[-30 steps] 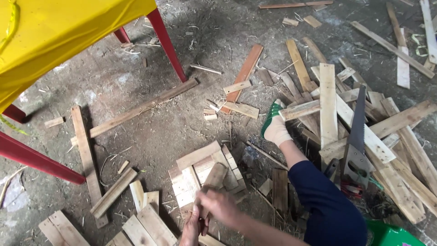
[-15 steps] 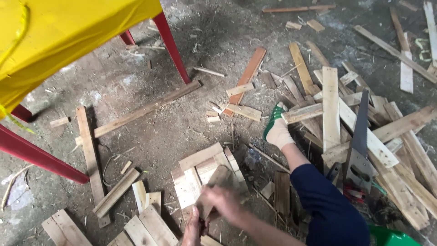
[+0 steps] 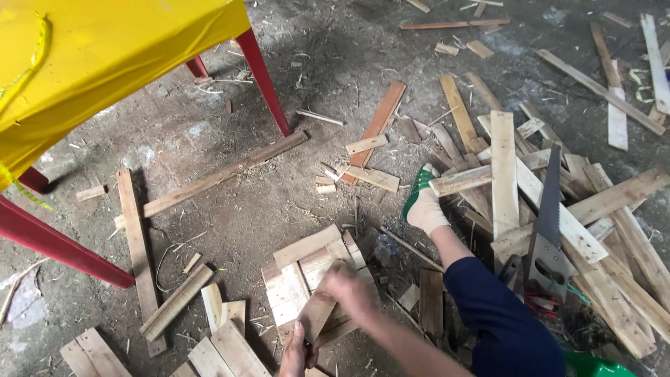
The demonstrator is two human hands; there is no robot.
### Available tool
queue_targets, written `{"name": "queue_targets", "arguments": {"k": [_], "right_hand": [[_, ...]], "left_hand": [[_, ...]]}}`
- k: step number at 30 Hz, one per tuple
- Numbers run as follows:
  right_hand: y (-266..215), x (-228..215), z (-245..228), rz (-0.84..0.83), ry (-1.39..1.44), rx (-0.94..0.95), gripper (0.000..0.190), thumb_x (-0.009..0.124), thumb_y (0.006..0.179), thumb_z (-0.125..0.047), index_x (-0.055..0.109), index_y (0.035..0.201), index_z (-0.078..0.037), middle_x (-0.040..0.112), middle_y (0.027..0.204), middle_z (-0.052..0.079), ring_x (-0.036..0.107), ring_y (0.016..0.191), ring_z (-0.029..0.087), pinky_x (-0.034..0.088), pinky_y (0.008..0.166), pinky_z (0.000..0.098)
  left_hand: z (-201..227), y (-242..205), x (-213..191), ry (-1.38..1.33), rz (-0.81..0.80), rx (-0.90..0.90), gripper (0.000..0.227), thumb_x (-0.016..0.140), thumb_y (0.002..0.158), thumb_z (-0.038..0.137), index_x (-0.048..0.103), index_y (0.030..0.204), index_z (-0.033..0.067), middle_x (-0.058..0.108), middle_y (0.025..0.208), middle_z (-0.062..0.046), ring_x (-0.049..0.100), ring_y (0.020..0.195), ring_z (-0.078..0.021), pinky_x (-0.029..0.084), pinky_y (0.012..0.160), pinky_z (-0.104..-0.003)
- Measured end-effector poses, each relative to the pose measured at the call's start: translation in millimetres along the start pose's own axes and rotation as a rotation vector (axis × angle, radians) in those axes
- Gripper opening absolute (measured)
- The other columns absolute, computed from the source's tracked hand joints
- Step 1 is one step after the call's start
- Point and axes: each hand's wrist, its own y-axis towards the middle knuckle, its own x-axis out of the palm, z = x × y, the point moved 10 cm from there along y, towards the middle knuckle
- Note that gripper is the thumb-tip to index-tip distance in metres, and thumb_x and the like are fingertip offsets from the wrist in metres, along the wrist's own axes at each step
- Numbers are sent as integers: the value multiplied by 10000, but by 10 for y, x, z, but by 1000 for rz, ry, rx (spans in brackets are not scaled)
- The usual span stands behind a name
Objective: Assembling a small square wooden frame from scrap pieces using a hammer
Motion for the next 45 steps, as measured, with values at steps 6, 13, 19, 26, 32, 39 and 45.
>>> {"name": "queue_targets", "arguments": {"k": [6,13,19,26,32,39,45], "right_hand": [[91,-108,32,66,-499,85,280,554,1003,-103,653,1265,-102,562,527,-43,300,315,23,253,233,177],[30,-160,-424,-33,-205,-86,228,715,826,-12,669,1021,-122,698,1082,115,592,661,132,518,424,176],[186,-1,202,-57,-441,151,162,581,999,-183,670,1119,-120,713,1086,95,509,426,84,422,273,187],[-186,-231,-856,-110,70,-129,223,627,913,-40,659,1131,-74,728,966,47,696,763,128,588,567,210],[213,-45,240,-48,-461,61,148,554,1003,-37,676,1076,6,758,877,56,357,319,6,278,226,170],[-133,-286,-1001,-160,200,-132,331,680,872,50,669,1201,15,758,999,157,731,700,172,615,483,186],[-56,84,984,64,-249,210,342,646,969,-197,640,1310,-229,726,754,9,442,355,47,368,227,189]], "left_hand": [[-4,103,13,99,-63,41,537,352,1070,481,562,916,11,480,471,-95,370,295,-187,273,279,-326],[-116,132,-7,174,-128,17,672,245,1060,536,604,864,3,502,520,-105,386,333,-176,296,313,-315],[-66,108,56,176,-146,25,641,240,1064,538,565,861,24,471,511,-86,354,321,-175,298,321,-324],[-83,31,69,66,-97,-36,590,322,1031,570,573,1008,36,483,549,-104,365,371,-171,274,341,-314],[-121,100,91,183,-116,-26,764,202,1036,625,553,680,46,445,479,-65,372,342,-195,321,364,-349],[-219,112,-96,166,-41,14,625,296,1081,455,661,884,-12,591,576,-130,465,380,-190,333,330,-309],[-71,42,133,62,-250,57,513,293,1075,475,511,981,20,462,521,-68,354,297,-167,317,265,-326]]}}
